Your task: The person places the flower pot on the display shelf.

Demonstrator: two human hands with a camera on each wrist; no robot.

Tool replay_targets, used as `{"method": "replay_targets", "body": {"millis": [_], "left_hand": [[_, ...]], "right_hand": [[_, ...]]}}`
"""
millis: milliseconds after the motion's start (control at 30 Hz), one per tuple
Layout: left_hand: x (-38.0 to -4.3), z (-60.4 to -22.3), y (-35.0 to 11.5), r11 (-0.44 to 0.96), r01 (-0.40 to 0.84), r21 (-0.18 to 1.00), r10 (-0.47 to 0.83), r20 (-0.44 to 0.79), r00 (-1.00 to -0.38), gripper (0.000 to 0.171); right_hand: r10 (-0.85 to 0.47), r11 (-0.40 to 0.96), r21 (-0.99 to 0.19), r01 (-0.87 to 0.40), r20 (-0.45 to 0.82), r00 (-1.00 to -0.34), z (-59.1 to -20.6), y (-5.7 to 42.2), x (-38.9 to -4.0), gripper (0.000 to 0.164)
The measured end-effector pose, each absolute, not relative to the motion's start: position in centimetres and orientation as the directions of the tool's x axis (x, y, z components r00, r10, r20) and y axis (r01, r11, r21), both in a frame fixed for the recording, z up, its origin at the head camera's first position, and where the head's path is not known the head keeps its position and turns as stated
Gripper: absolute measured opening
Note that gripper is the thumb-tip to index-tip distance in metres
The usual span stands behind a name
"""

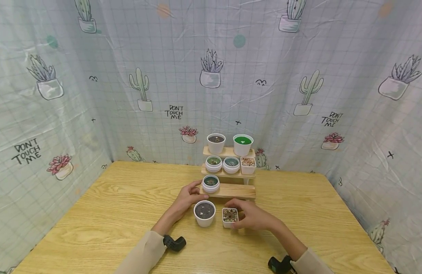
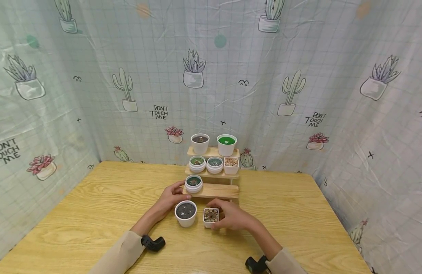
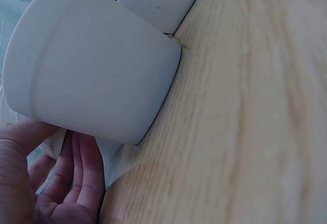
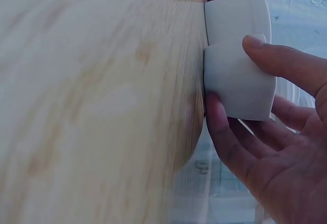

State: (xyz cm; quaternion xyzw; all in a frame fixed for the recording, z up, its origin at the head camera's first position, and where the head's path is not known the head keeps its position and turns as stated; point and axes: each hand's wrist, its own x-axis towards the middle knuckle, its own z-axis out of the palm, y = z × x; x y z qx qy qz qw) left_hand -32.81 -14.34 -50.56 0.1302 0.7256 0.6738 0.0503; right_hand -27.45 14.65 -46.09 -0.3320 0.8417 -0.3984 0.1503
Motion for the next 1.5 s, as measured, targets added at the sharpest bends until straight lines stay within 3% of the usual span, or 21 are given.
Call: {"method": "replay_targets", "body": {"millis": [1500], "left_hand": [[-33.0, -50.7, -14.4, 0.077, 0.119, 0.99, 0.25, 0.096, -0.963, 0.073]], "right_hand": [[-0.679, 0.461, -0.744, -0.483, 0.055, -0.732, -44.9, 14.4, -26.7, 0.054]]}}
